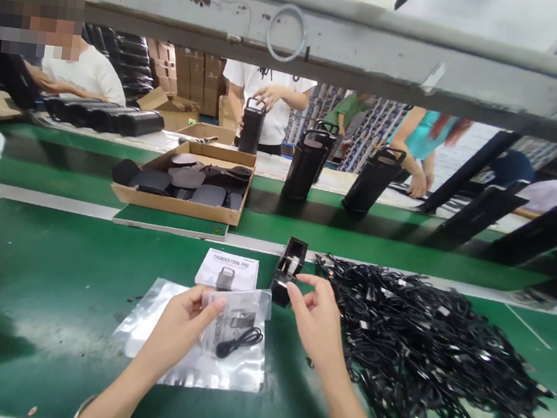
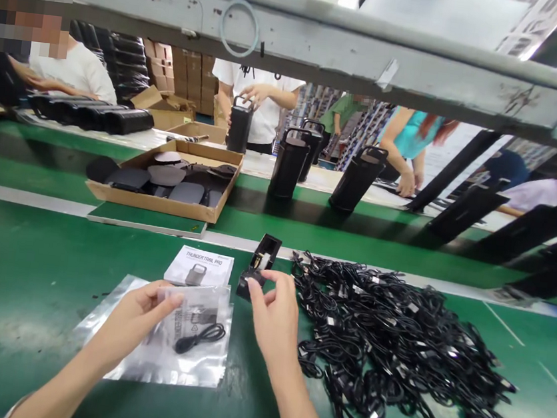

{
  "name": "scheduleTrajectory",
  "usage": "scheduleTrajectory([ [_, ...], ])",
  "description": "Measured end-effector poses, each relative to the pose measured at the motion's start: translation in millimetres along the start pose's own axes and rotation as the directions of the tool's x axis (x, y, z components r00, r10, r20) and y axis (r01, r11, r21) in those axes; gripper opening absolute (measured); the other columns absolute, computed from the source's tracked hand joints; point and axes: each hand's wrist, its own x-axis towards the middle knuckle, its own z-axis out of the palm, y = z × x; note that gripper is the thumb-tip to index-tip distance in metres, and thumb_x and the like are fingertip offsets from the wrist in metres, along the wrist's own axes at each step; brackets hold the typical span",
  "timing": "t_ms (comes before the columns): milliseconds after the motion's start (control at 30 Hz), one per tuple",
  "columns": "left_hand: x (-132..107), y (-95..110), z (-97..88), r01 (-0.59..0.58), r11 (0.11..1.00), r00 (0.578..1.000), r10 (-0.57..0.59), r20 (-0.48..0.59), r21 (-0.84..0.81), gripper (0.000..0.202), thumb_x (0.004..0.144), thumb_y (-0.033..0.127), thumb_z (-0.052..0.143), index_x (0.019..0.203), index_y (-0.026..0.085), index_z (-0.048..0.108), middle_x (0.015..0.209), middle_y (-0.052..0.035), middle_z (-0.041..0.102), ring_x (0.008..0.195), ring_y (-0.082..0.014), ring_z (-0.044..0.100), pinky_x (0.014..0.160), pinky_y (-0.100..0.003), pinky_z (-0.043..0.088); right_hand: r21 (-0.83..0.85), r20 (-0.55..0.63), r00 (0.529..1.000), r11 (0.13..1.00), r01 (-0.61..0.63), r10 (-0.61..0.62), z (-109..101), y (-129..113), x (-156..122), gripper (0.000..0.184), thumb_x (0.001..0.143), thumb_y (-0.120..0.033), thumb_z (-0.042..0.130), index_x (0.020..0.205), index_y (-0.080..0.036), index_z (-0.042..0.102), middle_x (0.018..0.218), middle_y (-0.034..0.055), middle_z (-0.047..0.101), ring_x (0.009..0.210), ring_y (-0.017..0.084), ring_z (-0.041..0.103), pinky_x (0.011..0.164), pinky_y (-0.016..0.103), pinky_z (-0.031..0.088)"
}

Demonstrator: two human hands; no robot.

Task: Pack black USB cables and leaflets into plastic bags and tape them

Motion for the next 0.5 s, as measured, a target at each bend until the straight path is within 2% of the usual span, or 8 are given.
scheduleTrajectory([
  [33, -0.5, -1.8, 0.0, -0.006, 1.000, 1.000, 0.006, -0.011, -0.008, 0.032, 0.076, 0.046, 0.054, 0.077, 0.014, 0.055, 0.069, -0.0007, 0.056, 0.063, -0.0113, 0.050, 0.056, -0.019, 0.036, -0.047, -0.014, 0.997, 0.996, -0.076, 0.075, 0.5, 3.8, 3.3, 0.034, 0.076, -0.042, 0.053, 0.096, -0.014, 0.058, 0.100, 0.0095, 0.055, 0.054, 0.009, 0.050, 0.064, 0.030, 0.045],
  [67, -1.1, -3.5, -0.5, -0.012, 1.000, 1.000, 0.012, -0.015, -0.010, 0.032, 0.076, 0.046, 0.054, 0.074, 0.014, 0.054, 0.066, 0.0004, 0.054, 0.061, -0.0100, 0.048, 0.054, -0.018, 0.035, -0.060, 0.023, 0.991, 0.990, -0.131, 0.133, 0.9, 7.5, 6.9, 0.035, 0.075, -0.044, 0.054, 0.094, -0.014, 0.059, 0.098, 0.0090, 0.055, 0.052, 0.009, 0.049, 0.065, 0.031, 0.045],
  [167, -3.3, -7.2, -3.3, -0.021, 1.000, 1.000, 0.021, -0.008, 0.002, 0.033, 0.077, 0.047, 0.053, 0.071, 0.014, 0.052, 0.064, 0.0014, 0.051, 0.059, -0.0087, 0.045, 0.053, -0.017, 0.033, 0.048, 0.212, 0.945, 0.963, -0.263, 0.248, -0.6, 15.4, 16.9, 0.034, 0.070, -0.041, 0.059, 0.089, -0.013, 0.062, 0.078, 0.0066, 0.059, 0.047, 0.010, 0.050, 0.053, 0.028, 0.044],
  [267, -5.2, -8.4, -5.4, -0.021, 1.000, 1.000, 0.022, -0.021, 0.020, 0.034, 0.076, 0.048, 0.053, 0.071, 0.014, 0.052, 0.062, 0.0020, 0.048, 0.056, -0.0080, 0.043, 0.051, -0.017, 0.032, 0.145, 0.309, 0.890, 0.908, -0.393, 0.335, -7.0, 16.3, 23.1, 0.036, 0.066, -0.034, 0.064, 0.094, -0.011, 0.062, 0.055, 0.0021, 0.056, 0.044, 0.012, 0.052, 0.044, 0.024, 0.044],
  [300, -5.6, -8.5, -5.7, -0.019, 1.000, 0.999, 0.019, -0.026, 0.018, 0.035, 0.076, 0.048, 0.053, 0.070, 0.014, 0.052, 0.061, 0.0024, 0.047, 0.054, -0.0076, 0.042, 0.049, -0.017, 0.031, 0.183, 0.328, 0.875, 0.884, -0.430, 0.357, -9.2, 15.6, 24.1, 0.036, 0.066, -0.032, 0.064, 0.095, -0.011, 0.062, 0.058, 0.0028, 0.057, 0.048, 0.012, 0.054, 0.047, 0.023, 0.046],
  [367, -5.9, -8.6, -5.7, -0.016, 1.000, 0.999, 0.016, -0.035, 0.010, 0.034, 0.075, 0.048, 0.054, 0.070, 0.014, 0.051, 0.059, 0.0030, 0.045, 0.051, -0.0070, 0.039, 0.047, -0.017, 0.029, 0.264, 0.340, 0.850, 0.827, -0.497, 0.403, -11.6, 14.2, 24.5, 0.034, 0.069, -0.034, 0.061, 0.095, -0.011, 0.061, 0.077, 0.0065, 0.062, 0.058, 0.012, 0.059, 0.055, 0.025, 0.051],
  [433, -5.5, -9.2, -5.1, -0.028, 1.000, 0.999, 0.028, -0.035, 0.004, 0.034, 0.075, 0.048, 0.055, 0.070, 0.014, 0.052, 0.059, 0.0026, 0.046, 0.052, -0.0073, 0.040, 0.047, -0.017, 0.029, 0.331, 0.313, 0.838, 0.775, -0.538, 0.448, -10.9, 13.6, 22.5, 0.034, 0.074, -0.038, 0.056, 0.097, -0.013, 0.060, 0.095, 0.0081, 0.060, 0.065, 0.011, 0.060, 0.062, 0.027, 0.053],
  [500, -4.8, -10.2, -4.5, -0.036, 0.999, 0.999, 0.036, -0.030, -0.005, 0.034, 0.075, 0.047, 0.054, 0.071, 0.014, 0.053, 0.061, 0.0019, 0.047, 0.055, -0.0080, 0.042, 0.049, -0.017, 0.030, 0.406, 0.288, 0.834, 0.729, -0.551, 0.471, -8.0, 14.3, 18.0, 0.036, 0.076, -0.042, 0.053, 0.099, -0.015, 0.058, 0.103, 0.0077, 0.058, 0.072, 0.012, 0.061, 0.069, 0.029, 0.052],
])
